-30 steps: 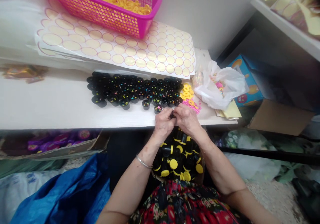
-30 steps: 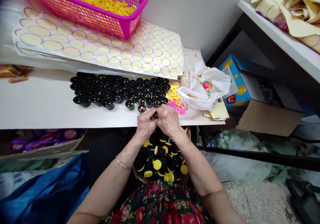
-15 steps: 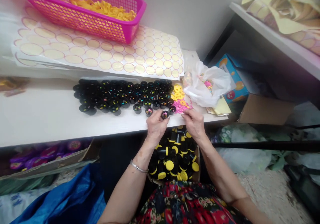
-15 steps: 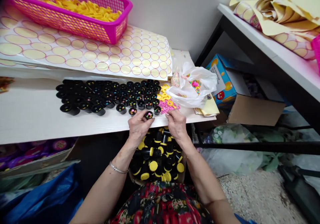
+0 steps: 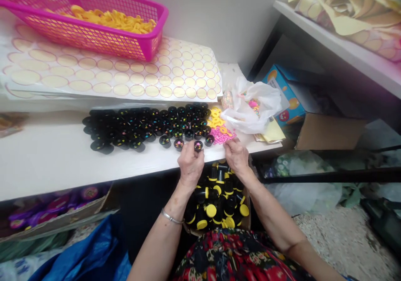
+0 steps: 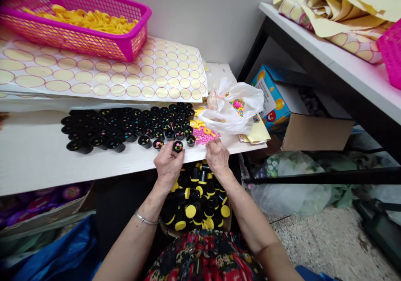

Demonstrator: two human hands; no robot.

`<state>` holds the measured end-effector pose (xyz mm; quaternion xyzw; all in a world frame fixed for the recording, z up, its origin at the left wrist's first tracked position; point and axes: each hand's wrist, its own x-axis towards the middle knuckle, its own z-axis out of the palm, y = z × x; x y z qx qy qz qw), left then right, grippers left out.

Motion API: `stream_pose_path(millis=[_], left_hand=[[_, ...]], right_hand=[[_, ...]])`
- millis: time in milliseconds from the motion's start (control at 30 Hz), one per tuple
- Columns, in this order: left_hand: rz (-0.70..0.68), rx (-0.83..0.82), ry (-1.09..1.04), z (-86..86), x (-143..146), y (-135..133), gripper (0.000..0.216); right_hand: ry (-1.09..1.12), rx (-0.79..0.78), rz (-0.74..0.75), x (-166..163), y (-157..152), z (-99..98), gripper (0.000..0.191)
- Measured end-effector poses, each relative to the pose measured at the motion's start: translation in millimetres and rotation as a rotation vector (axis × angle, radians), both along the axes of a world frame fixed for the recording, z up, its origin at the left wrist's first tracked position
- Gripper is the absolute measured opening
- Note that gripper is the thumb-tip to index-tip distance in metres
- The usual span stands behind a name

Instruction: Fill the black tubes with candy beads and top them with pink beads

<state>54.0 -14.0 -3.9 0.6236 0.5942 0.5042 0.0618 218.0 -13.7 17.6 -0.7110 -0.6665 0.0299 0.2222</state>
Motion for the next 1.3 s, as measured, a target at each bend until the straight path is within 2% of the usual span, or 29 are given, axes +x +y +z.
stream_pose_path(millis=[133,233,300,400,467,567,700,767,933,1033,1167,1300], left_hand=[[0.025,0.098,0.076,-9.6,0,-2,0.042],[0.061,0.148,0.079,-12.8,-2,-7,0.047],[0.071,0.245,0.124,-11.3,-4,-11,0.048],[0.005,0.418,0.288,-5.7,-2,-18,0.044],[-0.051,0.447,0.346,-2.5,6,-21,0.038],[-0.042,0.374,0.315,-2.0,25,-21,0.031],[0.020,0.171,0.231,-6.5,43,-13,0.034],[0.017,0.076,0.184,-8.4,47,-7,0.036],[0.023,-0.058,0.105,-7.6,47,6,0.044],[0.012,-0.121,0.060,-3.1,49,11,0.043],[-0.027,-0.167,0.018,3.9,48,11,0.028],[-0.100,-0.151,-0.072,6.5,42,6,0.024]], right_hand=[[-0.122,0.008,0.028,0,4,-4.4,0.024],[-0.130,0.021,0.016,0,6,-6.0,0.022],[-0.110,0.016,-0.003,1,7,-5.7,0.021],[-0.109,-0.011,0.020,2,7,-4.4,0.023],[-0.114,-0.022,0.047,3,5,-2.4,0.025],[-0.077,-0.030,0.108,5,-1,3.9,0.027],[-0.092,-0.096,0.265,5,-9,15.7,0.025],[-0.113,-0.162,0.293,4,-9,20.6,0.025],[-0.074,-0.415,0.176,2,3,29.9,0.027],[-0.124,-0.488,0.160,1,11,34.6,0.026],[-0.185,-0.513,0.209,0,15,38.4,0.020],[-0.074,-0.410,0.112,2,9,34.6,0.021]])
